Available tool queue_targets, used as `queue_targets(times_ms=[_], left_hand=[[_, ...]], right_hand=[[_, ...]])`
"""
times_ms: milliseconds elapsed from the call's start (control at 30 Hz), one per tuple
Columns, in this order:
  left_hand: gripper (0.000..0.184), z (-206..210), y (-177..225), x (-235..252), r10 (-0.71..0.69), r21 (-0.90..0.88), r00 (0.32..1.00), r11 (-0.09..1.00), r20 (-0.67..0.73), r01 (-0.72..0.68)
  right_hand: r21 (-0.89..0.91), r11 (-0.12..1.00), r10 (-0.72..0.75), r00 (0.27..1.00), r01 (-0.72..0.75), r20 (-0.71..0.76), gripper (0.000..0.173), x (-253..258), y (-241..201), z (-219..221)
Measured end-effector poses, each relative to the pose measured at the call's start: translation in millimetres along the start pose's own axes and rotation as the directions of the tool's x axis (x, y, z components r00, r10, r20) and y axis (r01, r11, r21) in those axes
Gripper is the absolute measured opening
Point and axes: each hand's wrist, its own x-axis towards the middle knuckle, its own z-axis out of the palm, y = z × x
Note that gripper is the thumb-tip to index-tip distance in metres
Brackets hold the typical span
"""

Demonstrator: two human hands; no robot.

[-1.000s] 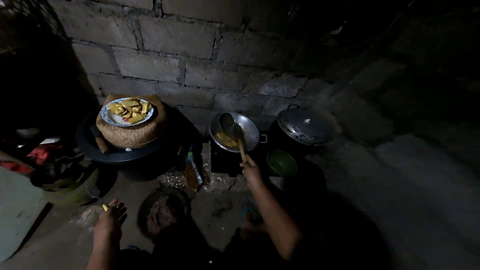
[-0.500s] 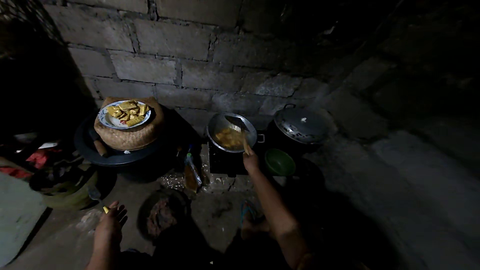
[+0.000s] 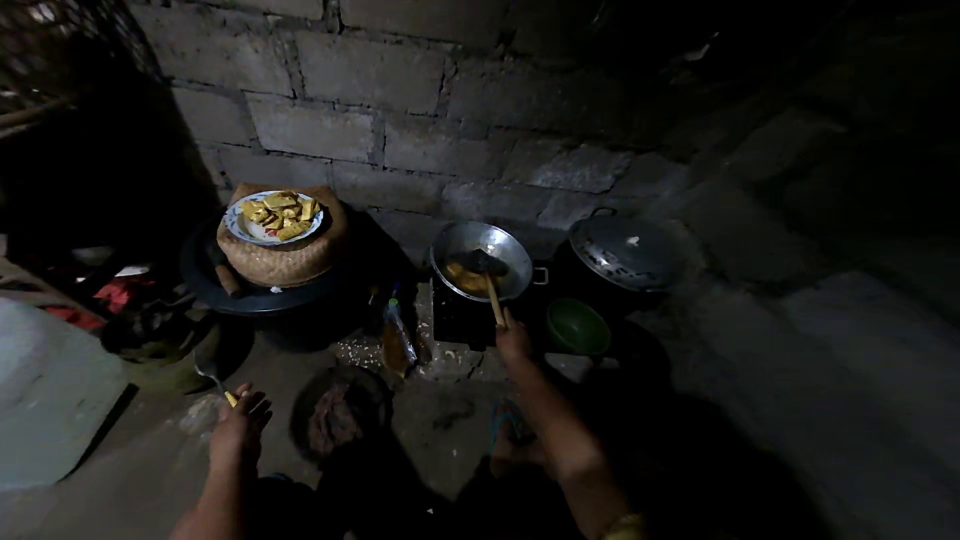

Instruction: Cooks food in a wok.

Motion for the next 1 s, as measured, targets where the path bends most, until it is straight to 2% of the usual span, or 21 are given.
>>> queue_targets(times_ms=[133, 200, 233, 300, 367, 433, 533, 667, 767, 833, 900, 1000], left_hand=[[0.033, -5, 4, -6, 0.056, -0.048, 0.998, 0.997, -0.031, -0.057], [0.033, -10, 4, -7, 0.079, -0.075, 0.996, 0.994, -0.044, -0.082], [0.032, -11, 5, -9, 0.078, -0.113, 0.996, 0.990, -0.050, -0.083], [0.028, -9, 12, -17, 0.060, -0.247, 0.996, 0.966, -0.068, -0.075], [0.025, -5, 23, -29, 0.029, -0.412, 0.999, 0.910, -0.041, -0.043], [0.024, 1, 39, -40, 0.000, -0.539, 1.000, 0.842, 0.014, 0.008], [0.022, 13, 60, -39, -0.018, -0.645, 0.998, 0.762, 0.067, 0.057], [0.020, 18, 64, 3, -0.039, -0.716, 0.999, 0.696, 0.032, 0.050], [0.020, 9, 55, 32, -0.050, -0.689, 0.998, 0.725, -0.033, 0.014], [0.020, 5, 61, 41, -0.054, -0.684, 0.996, 0.729, -0.074, -0.011], [0.025, 4, 67, 48, 0.010, -0.651, 0.996, 0.756, -0.090, -0.066], [0.026, 6, 68, 59, 0.029, -0.609, 0.997, 0.790, -0.069, -0.065]], right_hand=[[0.017, 0.969, -0.235, 0.947, 0.245, -0.217, 0.055, -36, 1, -3], [0.027, 0.950, -0.301, 0.932, 0.312, -0.203, 0.055, -66, -1, 3], [0.032, 0.946, -0.314, 0.939, 0.322, -0.139, 0.055, -84, -1, 10], [0.004, 0.943, -0.330, 0.938, 0.332, 0.103, 0.056, -116, 2, 30], [0.003, 0.943, -0.308, 0.867, 0.333, 0.393, 0.050, -133, 7, 60], [0.057, 0.946, -0.294, 0.769, 0.319, 0.567, 0.043, -141, -4, 82], [0.221, 0.947, -0.321, 0.710, 0.233, 0.626, 0.042, -137, -64, 92], [0.481, 0.862, -0.438, 0.711, 0.160, 0.550, 0.042, -123, -197, 81], [0.671, 0.741, -0.468, 0.731, 0.019, 0.496, 0.042, -112, -288, 86], [0.752, 0.645, -0.420, 0.757, -0.139, 0.500, 0.042, -104, -339, 101], [0.794, 0.524, -0.330, 0.786, -0.308, 0.523, 0.039, -96, -381, 124], [0.838, 0.327, -0.259, 0.812, -0.436, 0.524, 0.048, -83, -426, 154]])
